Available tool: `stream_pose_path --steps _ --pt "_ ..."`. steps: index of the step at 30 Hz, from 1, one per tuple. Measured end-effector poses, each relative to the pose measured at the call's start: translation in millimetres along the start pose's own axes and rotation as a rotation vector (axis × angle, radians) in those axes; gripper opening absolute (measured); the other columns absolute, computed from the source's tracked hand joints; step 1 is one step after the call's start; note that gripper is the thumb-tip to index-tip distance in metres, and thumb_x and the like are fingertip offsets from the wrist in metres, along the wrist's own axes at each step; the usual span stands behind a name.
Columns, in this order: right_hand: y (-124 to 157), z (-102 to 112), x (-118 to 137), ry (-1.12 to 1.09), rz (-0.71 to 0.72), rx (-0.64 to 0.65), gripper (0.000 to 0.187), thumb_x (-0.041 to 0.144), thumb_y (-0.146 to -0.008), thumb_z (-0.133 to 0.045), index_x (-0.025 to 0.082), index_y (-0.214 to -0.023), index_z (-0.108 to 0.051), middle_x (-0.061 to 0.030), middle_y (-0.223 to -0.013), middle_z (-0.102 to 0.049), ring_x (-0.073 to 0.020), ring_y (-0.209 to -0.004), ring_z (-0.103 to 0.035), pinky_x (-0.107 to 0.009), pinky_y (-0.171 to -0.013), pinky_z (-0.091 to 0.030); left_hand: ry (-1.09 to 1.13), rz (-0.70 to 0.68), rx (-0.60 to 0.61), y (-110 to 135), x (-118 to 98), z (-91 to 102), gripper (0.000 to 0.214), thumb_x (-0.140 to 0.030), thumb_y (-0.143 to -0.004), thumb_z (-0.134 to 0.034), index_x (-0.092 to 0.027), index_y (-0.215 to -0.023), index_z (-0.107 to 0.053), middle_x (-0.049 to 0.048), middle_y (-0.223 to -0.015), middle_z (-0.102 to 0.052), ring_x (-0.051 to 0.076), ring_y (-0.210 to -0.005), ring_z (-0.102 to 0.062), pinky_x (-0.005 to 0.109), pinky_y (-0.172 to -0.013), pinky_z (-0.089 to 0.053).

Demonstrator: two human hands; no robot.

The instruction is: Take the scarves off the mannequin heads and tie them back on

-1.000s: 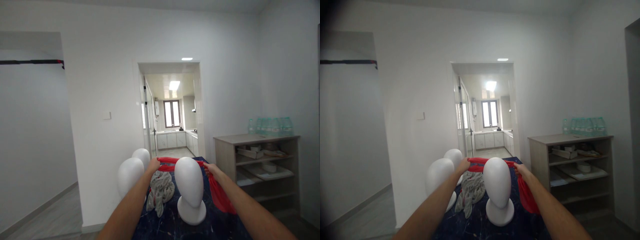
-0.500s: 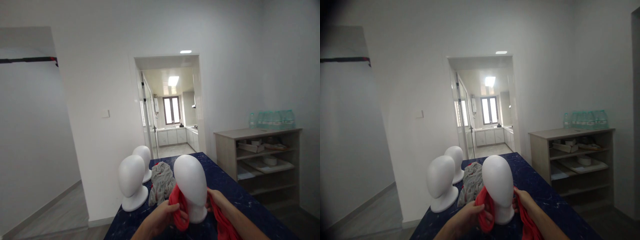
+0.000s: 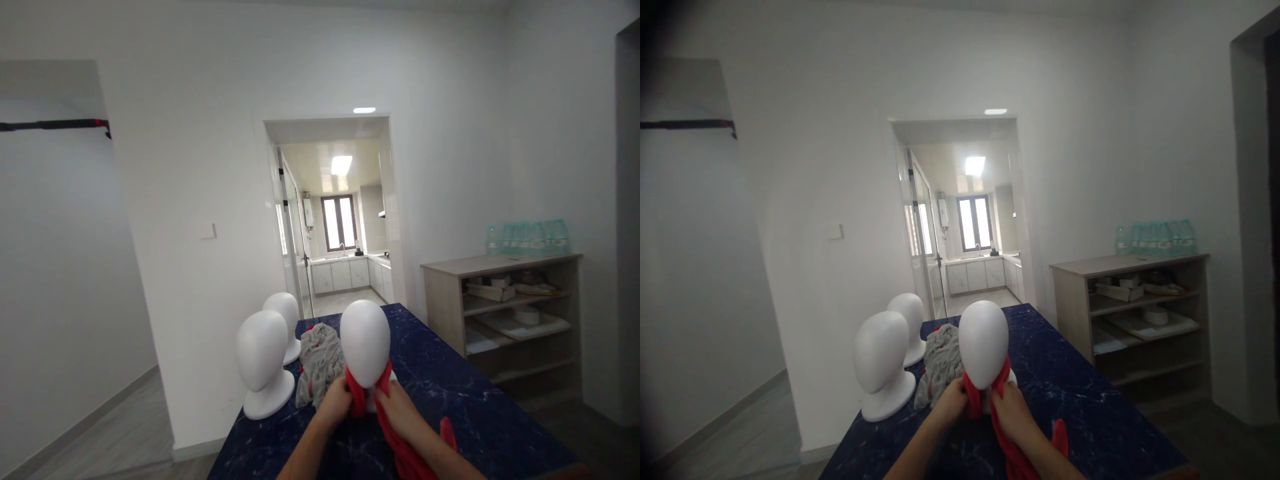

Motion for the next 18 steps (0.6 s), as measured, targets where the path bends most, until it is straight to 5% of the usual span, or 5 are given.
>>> stream_pose_path --steps 11,18 --pt "10.8 -18.9 -5.6 0.254 -0.096 0.006 0.036 0.036 -0.103 -0.042 0.019 -0.106 -0.074 -0.0192 -0.112 -0.079 -0.0319 -0.109 -0.073 -0.04 -0.099 -0.046 0.071 -0.046 0.085 5.1 9.4 -2.7 0.035 -0.025 -0.074 -0.071 -0.015 -0.106 -0.083 0.007 -0.101 -0.083 0.025 -0.087 -0.073 0.039 -0.093 -0.057" --pt "3.2 -21.0 -16.4 0.041 -0.212 -0.036 0.026 0.026 -0.091 -0.047 0.02 -0.086 -0.072 -0.0162 -0.102 -0.082 -0.0312 -0.103 -0.074 -0.038 -0.091 -0.051 0.02 0.046 0.163 4.6 -1.4 2.4 0.047 -0.022 -0.067 -0.071 -0.013 -0.111 -0.081 0.0057 -0.089 -0.081 0.023 -0.082 -0.071 0.036 -0.084 -0.057"
Point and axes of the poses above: each hand's wrist, its own y-axis away from the middle knuckle, its own z-axis out of the back of the hand, x = y × z, the point moved 2 cm from there along -y, towards the middle knuckle
